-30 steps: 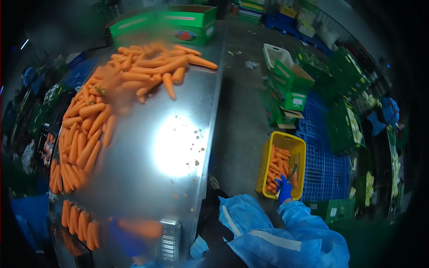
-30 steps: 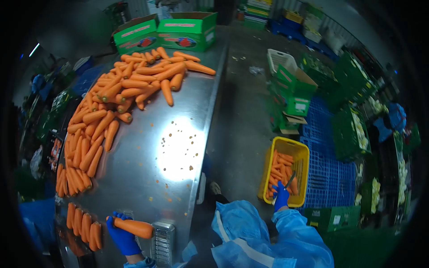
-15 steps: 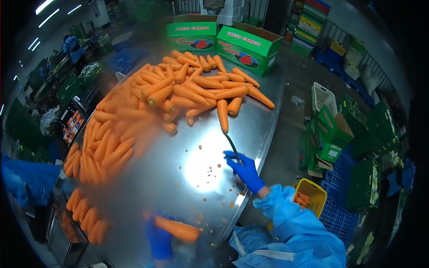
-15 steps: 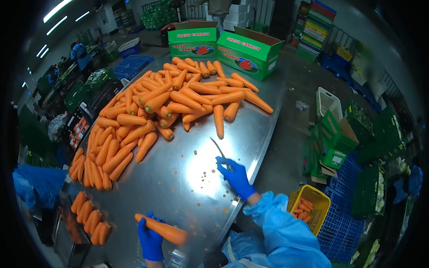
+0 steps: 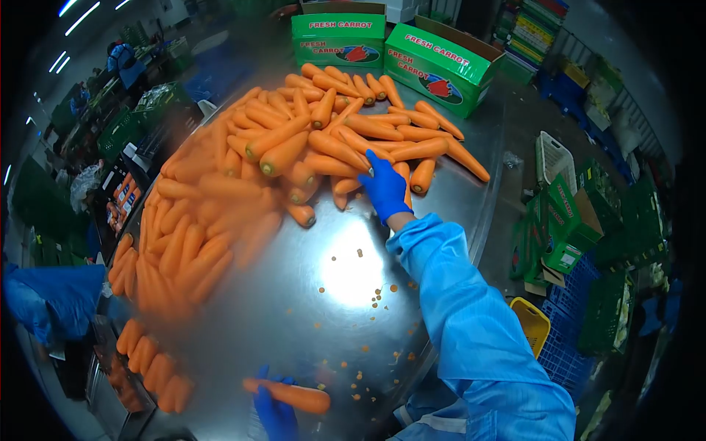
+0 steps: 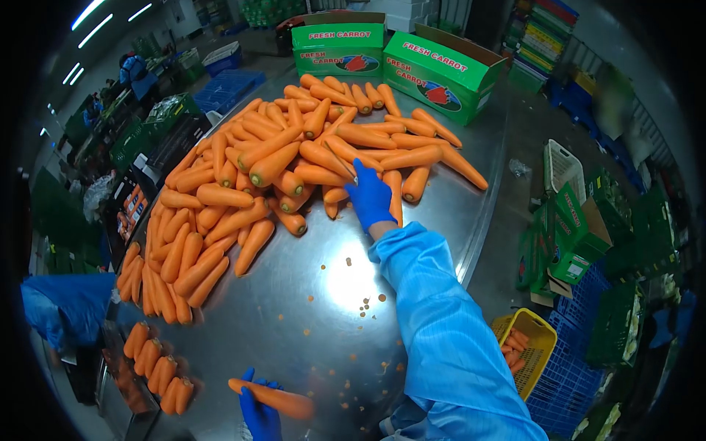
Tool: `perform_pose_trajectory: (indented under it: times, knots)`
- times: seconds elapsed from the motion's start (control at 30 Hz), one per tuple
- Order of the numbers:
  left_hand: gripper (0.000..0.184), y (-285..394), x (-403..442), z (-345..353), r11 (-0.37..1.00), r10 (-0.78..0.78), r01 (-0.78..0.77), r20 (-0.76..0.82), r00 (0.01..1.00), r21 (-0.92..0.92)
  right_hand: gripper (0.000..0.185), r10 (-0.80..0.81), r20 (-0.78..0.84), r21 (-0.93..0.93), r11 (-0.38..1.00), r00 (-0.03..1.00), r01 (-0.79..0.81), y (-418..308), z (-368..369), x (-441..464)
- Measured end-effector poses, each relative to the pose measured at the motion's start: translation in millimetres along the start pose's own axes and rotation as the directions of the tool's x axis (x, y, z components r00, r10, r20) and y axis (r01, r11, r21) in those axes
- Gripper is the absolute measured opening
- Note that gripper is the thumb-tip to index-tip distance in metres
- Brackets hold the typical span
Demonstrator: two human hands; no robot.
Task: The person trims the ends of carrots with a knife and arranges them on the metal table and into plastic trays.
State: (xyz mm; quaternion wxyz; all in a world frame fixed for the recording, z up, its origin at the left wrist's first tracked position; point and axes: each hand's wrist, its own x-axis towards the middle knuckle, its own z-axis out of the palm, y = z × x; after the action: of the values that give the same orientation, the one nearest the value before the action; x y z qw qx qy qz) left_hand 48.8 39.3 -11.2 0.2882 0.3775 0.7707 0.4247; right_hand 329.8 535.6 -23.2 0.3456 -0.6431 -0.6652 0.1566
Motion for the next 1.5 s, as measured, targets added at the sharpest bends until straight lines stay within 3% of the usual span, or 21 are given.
perform_pose_trajectory:
  times: [0.03,0.07,0.1,0.13,0.23,0.3,0.43,0.5,0.57,0.6,0.7,0.83,0.93,1.1,1.17,1.27,1.3,1.37,1.5]
  knots:
    - [0.043,13.9,5.4,4.7,0.957,0.180,-0.177,0.011,0.984,0.227,0.057,-0.057,-0.076,0.041,0.997,0.996,0.060,11.6,7.9,8.8]
    - [0.052,26.0,16.1,9.9,0.989,0.054,-0.046,0.054,0.997,-0.141,0.054,-0.111,-0.088,0.038,0.993,0.990,0.114,6.9,3.5,11.2]
    - [0.062,39.7,28.7,17.0,0.869,-0.046,0.108,0.139,0.989,-0.483,0.052,-0.166,-0.101,0.034,0.985,0.981,0.171,-5.4,-8.8,12.1]
    - [0.071,49.9,36.7,23.5,0.613,-0.106,0.262,0.252,0.962,-0.745,0.050,-0.225,-0.114,0.025,0.973,0.968,0.230,-20.4,-24.2,10.3]
    - [0.074,62.9,36.5,33.5,0.654,-0.197,0.209,0.103,0.975,-0.727,0.044,-0.389,-0.117,0.031,0.918,0.914,0.395,-69.1,-74.5,-11.3]
    - [0.077,76.5,32.7,32.5,0.668,-0.184,0.231,0.143,0.972,-0.707,0.042,-0.516,-0.123,0.080,0.847,0.848,0.526,-100.4,-115.9,-41.7]
    - [0.086,117.3,18.4,31.1,0.738,-0.157,0.295,0.271,0.950,-0.607,0.040,-0.495,0.156,0.180,0.865,0.855,0.468,-140.7,-187.1,-132.9]
    - [0.094,131.3,8.6,34.4,0.822,-0.084,0.225,0.280,0.956,-0.523,0.040,-0.475,0.318,0.294,0.872,0.821,0.391,-140.6,-198.4,-179.0]
    - [0.103,111.7,5.0,43.2,0.910,0.097,0.025,0.273,0.957,-0.414,0.041,-0.444,0.486,0.317,0.892,0.753,0.321,-143.8,-204.7,-225.7]
    - [0.108,111.2,1.5,46.3,0.925,0.205,-0.089,0.288,0.935,-0.369,0.041,-0.446,0.532,0.333,0.892,0.719,0.307,-146.2,-205.0,-246.8]
    - [0.119,112.6,-20.5,49.2,0.906,0.313,-0.162,0.362,0.878,-0.391,0.041,-0.380,0.628,0.368,0.914,0.679,0.171,-152.7,-204.3,-297.1]
    - [0.123,117.2,-65.2,50.2,0.904,0.309,-0.101,0.472,0.825,-0.417,0.037,-0.180,0.601,0.406,0.908,0.779,-0.104,-154.5,-209.9,-346.6]
    - [0.115,119.7,-82.1,51.6,0.898,0.303,-0.080,0.477,0.825,-0.432,0.039,-0.226,0.546,0.370,0.929,0.807,0.009,-156.5,-213.6,-383.6]
    - [0.092,126.2,-110.0,54.4,0.834,0.287,0.017,0.459,0.841,-0.552,0.043,-0.204,0.492,0.486,0.871,0.846,-0.073,-148.2,-226.4,-422.1]
    - [0.085,122.0,-115.7,46.6,0.878,0.357,-0.156,0.399,0.845,-0.453,0.038,-0.233,0.445,0.599,0.795,0.865,-0.094,-144.9,-235.1,-432.4]
    - [0.076,131.8,-120.1,24.4,0.864,0.492,-0.417,0.298,0.818,-0.283,0.031,-0.293,0.290,0.544,0.834,0.911,0.095,-122.9,-256.3,-434.5]
    - [0.073,136.1,-122.5,19.4,0.840,0.541,-0.496,0.264,0.799,-0.222,0.028,-0.363,0.291,0.435,0.874,0.885,0.215,-114.8,-261.8,-434.0]
    - [0.071,134.2,-129.8,16.2,0.857,0.507,-0.447,0.268,0.819,-0.256,0.021,-0.481,0.315,0.196,0.876,0.818,0.440,-102.7,-268.0,-437.3]
    - [0.070,146.2,-145.3,10.2,0.861,0.461,-0.350,0.277,0.843,-0.370,0.018,-0.613,0.288,0.125,0.786,0.736,0.605,-118.4,-272.6,-445.2]
